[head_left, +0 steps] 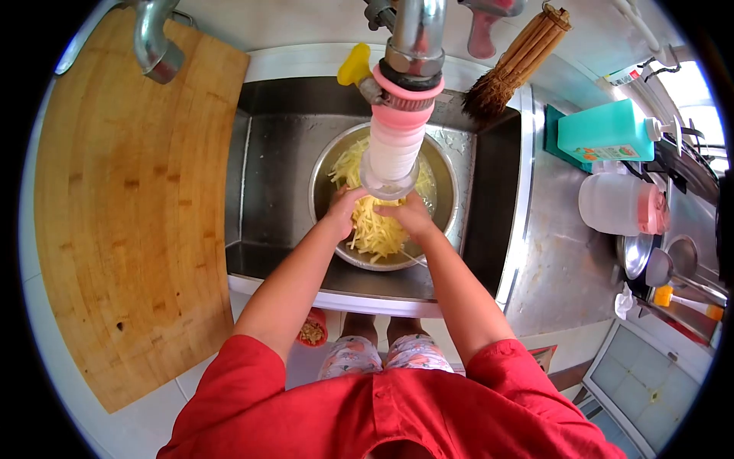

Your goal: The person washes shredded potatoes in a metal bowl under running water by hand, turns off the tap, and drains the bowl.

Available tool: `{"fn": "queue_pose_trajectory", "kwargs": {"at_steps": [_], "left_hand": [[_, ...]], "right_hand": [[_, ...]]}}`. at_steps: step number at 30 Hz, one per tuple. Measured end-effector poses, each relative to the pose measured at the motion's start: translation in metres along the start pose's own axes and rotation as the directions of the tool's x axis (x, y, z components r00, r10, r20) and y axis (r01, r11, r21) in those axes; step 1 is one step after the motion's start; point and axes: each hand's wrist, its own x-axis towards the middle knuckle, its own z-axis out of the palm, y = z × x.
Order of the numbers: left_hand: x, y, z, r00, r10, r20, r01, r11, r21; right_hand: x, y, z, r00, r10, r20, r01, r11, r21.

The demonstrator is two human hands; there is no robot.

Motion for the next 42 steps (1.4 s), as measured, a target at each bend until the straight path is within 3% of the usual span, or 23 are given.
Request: {"fn": "queue_pose_trajectory", "kwargs": {"at_steps": [2, 3, 4, 5, 6, 8, 9, 10, 11, 12, 14, 18, 21, 23, 24, 30, 32, 34, 36, 38, 40, 41, 42], "left_hand": [[-0.011, 0.005, 0.001, 0.973, 0.229, -0.009, -0.223, 0.956, 0.189], [-0.013, 0.005, -0.001, 0.973, 0.231, -0.008, -0.225, 0.956, 0.189], [-0.015, 0.006, -0.003, 0.920, 0.392, 0.012, -0.356, 0.823, 0.443], [-0.018, 0.007, -0.006, 0.843, 0.533, 0.073, -0.442, 0.609, 0.659], [-0.028, 0.011, -0.005, 0.842, 0.535, 0.073, -0.444, 0.607, 0.659], [-0.054, 0.022, 0.000, 0.807, 0.560, 0.187, -0.408, 0.300, 0.862], [-0.055, 0.022, -0.001, 0.806, 0.562, 0.184, -0.407, 0.301, 0.863], [-0.056, 0.021, -0.001, 0.794, 0.534, 0.290, -0.375, 0.056, 0.925], [-0.056, 0.021, -0.002, 0.789, 0.479, 0.385, -0.332, -0.195, 0.923], [-0.052, 0.021, 0.001, 0.786, 0.483, 0.385, -0.333, -0.193, 0.923], [-0.039, 0.020, 0.006, 0.895, 0.277, 0.349, -0.206, -0.437, 0.875], [0.008, 0.007, -0.019, 0.853, 0.262, 0.451, -0.297, -0.465, 0.834], [-0.002, -0.005, -0.008, 0.852, 0.298, 0.430, -0.336, -0.319, 0.886], [-0.043, 0.000, 0.018, 0.961, 0.146, 0.233, -0.176, -0.325, 0.929], [-0.042, -0.004, 0.016, 0.962, 0.146, 0.231, -0.174, -0.327, 0.929], [-0.031, -0.006, 0.019, 0.976, 0.106, 0.192, -0.093, -0.592, 0.800], [-0.023, 0.005, 0.019, 0.949, 0.217, 0.230, -0.094, -0.501, 0.860], [-0.009, 0.008, 0.008, 0.911, 0.327, 0.252, -0.107, -0.403, 0.909], [0.015, 0.013, -0.003, 0.586, 0.603, 0.541, -0.266, -0.488, 0.831], [0.010, 0.020, -0.013, 0.610, 0.569, 0.552, -0.303, -0.476, 0.826], [0.002, 0.020, -0.017, 0.788, 0.389, 0.477, -0.288, -0.451, 0.845], [0.002, 0.016, -0.019, 0.789, 0.388, 0.477, -0.291, -0.448, 0.846], [0.004, 0.012, -0.022, 0.784, 0.389, 0.484, -0.322, -0.410, 0.853]], "right_hand": [[-0.025, -0.028, -0.006, 0.997, -0.079, 0.008, 0.079, 0.995, 0.053], [-0.033, -0.035, -0.009, 0.987, -0.158, 0.009, 0.157, 0.982, 0.106], [-0.036, -0.036, -0.011, 0.987, -0.162, 0.009, 0.160, 0.981, 0.105], [-0.038, -0.036, -0.012, 0.971, -0.224, -0.085, 0.219, 0.973, -0.067], [-0.040, -0.035, -0.014, 0.940, -0.298, -0.166, 0.254, 0.937, -0.240], [-0.042, -0.027, -0.022, 0.918, -0.368, -0.146, 0.296, 0.884, -0.363], [-0.045, -0.031, -0.023, 0.895, -0.430, -0.118, 0.328, 0.815, -0.479], [-0.047, -0.036, -0.022, 0.895, -0.431, -0.115, 0.330, 0.813, -0.479], [-0.048, -0.040, -0.020, 0.919, -0.393, -0.029, 0.261, 0.662, -0.703], [-0.047, -0.046, -0.018, 0.942, -0.333, 0.041, 0.196, 0.448, -0.872], [-0.031, -0.042, -0.013, 0.950, -0.293, 0.108, 0.224, 0.399, -0.889], [0.004, -0.036, -0.010, 0.973, -0.081, 0.214, 0.228, 0.254, -0.940], [-0.008, -0.051, -0.008, 0.991, 0.044, 0.130, 0.113, 0.274, -0.955], [-0.026, -0.053, -0.007, 0.987, 0.103, 0.119, 0.094, 0.223, -0.970], [-0.036, -0.050, -0.004, 0.979, 0.172, 0.110, 0.081, 0.171, -0.982], [-0.024, -0.022, 0.004, 0.997, 0.054, 0.063, 0.058, 0.089, -0.994], [-0.026, -0.030, 0.002, 0.999, -0.023, 0.039, 0.041, 0.063, -0.997], [-0.029, -0.043, -0.001, 0.975, -0.191, 0.112, 0.169, 0.314, -0.934], [-0.015, -0.035, -0.010, 0.975, -0.181, 0.128, 0.181, 0.315, -0.932], [-0.006, -0.025, -0.012, 0.976, -0.157, 0.153, 0.197, 0.324, -0.925], [-0.016, -0.036, -0.015, 0.983, -0.109, 0.150, 0.177, 0.304, -0.936], [-0.017, -0.031, -0.019, 0.983, -0.106, 0.150, 0.175, 0.301, -0.937], [-0.017, -0.022, -0.025, 0.955, -0.284, 0.085, 0.199, 0.401, -0.895]]}}
